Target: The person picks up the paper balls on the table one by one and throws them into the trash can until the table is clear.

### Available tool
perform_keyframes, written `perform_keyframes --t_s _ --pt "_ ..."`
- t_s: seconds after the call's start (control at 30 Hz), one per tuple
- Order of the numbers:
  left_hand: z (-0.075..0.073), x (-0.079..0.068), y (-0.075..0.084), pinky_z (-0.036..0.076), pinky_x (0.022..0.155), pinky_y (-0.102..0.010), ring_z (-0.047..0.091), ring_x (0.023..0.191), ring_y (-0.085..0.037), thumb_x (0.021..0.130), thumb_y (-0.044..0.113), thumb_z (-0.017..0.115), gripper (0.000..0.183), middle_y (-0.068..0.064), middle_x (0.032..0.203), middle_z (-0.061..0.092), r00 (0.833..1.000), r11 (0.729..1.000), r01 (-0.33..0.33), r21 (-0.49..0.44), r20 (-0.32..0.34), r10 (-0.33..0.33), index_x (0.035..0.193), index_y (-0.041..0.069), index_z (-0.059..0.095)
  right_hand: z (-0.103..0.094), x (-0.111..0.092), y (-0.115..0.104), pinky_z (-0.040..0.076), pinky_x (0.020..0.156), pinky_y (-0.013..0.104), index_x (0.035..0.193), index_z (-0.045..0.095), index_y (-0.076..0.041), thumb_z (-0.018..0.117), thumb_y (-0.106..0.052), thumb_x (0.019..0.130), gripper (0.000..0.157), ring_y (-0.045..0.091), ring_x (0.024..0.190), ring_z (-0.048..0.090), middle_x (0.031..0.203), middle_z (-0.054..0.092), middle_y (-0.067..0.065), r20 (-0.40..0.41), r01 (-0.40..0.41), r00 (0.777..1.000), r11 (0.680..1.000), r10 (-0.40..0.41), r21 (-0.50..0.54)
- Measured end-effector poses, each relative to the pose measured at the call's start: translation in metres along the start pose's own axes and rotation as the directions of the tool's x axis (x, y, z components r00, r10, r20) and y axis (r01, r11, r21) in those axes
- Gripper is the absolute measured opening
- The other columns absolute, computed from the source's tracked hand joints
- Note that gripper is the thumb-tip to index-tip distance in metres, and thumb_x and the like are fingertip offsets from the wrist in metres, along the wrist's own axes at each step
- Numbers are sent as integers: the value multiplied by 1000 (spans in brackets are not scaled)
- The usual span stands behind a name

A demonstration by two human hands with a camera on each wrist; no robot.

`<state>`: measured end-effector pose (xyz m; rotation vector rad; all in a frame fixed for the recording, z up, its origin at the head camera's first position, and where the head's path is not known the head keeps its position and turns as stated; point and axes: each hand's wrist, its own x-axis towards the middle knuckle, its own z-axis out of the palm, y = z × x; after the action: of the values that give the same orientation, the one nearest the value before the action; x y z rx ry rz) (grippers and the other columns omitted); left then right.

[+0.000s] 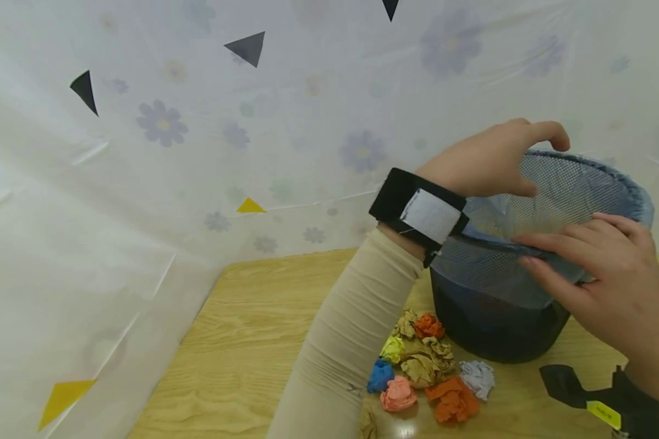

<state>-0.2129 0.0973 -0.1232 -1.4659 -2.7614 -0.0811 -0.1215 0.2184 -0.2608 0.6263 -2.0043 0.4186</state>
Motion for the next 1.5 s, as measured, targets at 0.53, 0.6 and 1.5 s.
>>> perform_keyframes --t_s 0.53,0.6,1.5 --pt "-2 -25 0 26 96 -8 32 126 3 90 33 58 52 10 139 38 1000 999 -18 31 -5 18 138 23 40 2 -2 5 24 101 53 91 70 -2 40 -55 94 61 33 72 50 73 62 16 -38 14 999 1000 -13 17" --pt "-2 -33 0 27 95 -7 32 125 3 90 33 57 51 10 138 39 999 999 -27 46 -16 28 138 23 40 3 -3 5 24 102 53 91 70 -2 40 -55 94 61 33 72 50 73 62 16 -42 17 999 1000 -16 17" --pt "41 -166 -21 38 91 -20 54 108 -15 87 22 67 30 -2 120 58 890 988 -121 91 -431 148 116 15 64 -2 -1 5 25 102 49 95 70 0 33 -61 93 71 35 71 48 72 62 18 6 -64 998 997 64 -48"
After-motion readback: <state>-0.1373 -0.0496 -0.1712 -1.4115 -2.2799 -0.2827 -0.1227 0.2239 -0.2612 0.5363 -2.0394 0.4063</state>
